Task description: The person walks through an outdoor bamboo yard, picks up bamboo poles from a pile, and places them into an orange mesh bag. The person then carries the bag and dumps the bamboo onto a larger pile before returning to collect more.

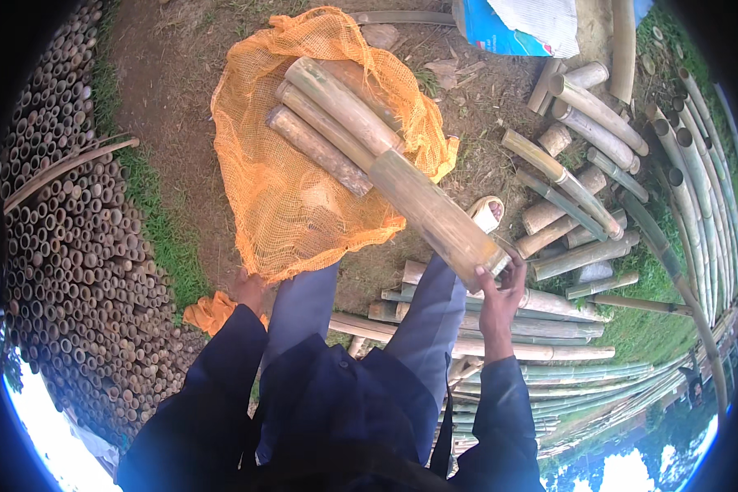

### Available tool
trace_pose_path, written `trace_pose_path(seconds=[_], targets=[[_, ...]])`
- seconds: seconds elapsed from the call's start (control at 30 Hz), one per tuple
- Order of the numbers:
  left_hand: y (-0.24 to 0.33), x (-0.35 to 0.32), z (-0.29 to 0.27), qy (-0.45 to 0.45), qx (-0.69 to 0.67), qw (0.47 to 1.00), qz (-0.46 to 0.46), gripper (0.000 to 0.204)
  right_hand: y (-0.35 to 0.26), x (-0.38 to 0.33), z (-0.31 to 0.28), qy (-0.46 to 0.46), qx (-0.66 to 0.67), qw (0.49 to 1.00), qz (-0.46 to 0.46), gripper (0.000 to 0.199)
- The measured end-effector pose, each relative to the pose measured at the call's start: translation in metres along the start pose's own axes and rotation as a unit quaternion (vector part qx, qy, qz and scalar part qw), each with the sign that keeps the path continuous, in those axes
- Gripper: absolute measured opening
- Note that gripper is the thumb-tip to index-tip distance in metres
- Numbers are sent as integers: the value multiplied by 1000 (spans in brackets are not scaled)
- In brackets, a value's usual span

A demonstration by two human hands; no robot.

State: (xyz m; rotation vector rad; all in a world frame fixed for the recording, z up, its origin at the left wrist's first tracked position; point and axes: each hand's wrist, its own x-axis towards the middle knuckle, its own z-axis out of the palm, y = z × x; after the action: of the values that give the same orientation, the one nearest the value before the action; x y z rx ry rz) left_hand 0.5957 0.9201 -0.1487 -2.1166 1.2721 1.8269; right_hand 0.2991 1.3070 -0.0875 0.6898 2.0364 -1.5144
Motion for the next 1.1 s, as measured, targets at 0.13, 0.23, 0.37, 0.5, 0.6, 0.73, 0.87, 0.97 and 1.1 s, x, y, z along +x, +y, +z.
trace_pose_path(seconds=[0.13, 0.23, 0.37, 0.5, 0.6, 0.73, 0.87, 0.97, 1.1], targets=[[15, -9, 12, 50, -2, 997, 54, 48, 44, 38, 156, -80, 140, 983, 89, 53], [29, -20, 6, 76, 14, 994, 73, 40, 73, 54, 244, -95, 220, 960, 142, 53], [58, -24, 8, 35, 45, 990, 127, 31, 108, 82, 295, -84, 218, 930, 284, 88], [87, -27, 31, -35, 107, 972, 208, 39, 128, 107, 294, -126, 299, 887, 329, 99], [95, -35, 65, -32, 61, 974, 216, 44, 135, 107, 260, -112, 311, 885, 329, 91], [103, -53, 109, 26, 174, 972, 153, 59, 144, 122, 152, -52, 211, 927, 306, 75], [95, -54, 157, -30, 153, 973, 171, 61, 164, 178, 12, 57, 210, 948, 232, 53], [80, -56, 178, -29, 256, 952, 164, 58, 173, 230, -84, 134, 152, 955, 218, 49], [50, -53, 205, -14, 298, 945, 133, 53, 161, 277, -153, 174, -291, 935, 107, 57]])
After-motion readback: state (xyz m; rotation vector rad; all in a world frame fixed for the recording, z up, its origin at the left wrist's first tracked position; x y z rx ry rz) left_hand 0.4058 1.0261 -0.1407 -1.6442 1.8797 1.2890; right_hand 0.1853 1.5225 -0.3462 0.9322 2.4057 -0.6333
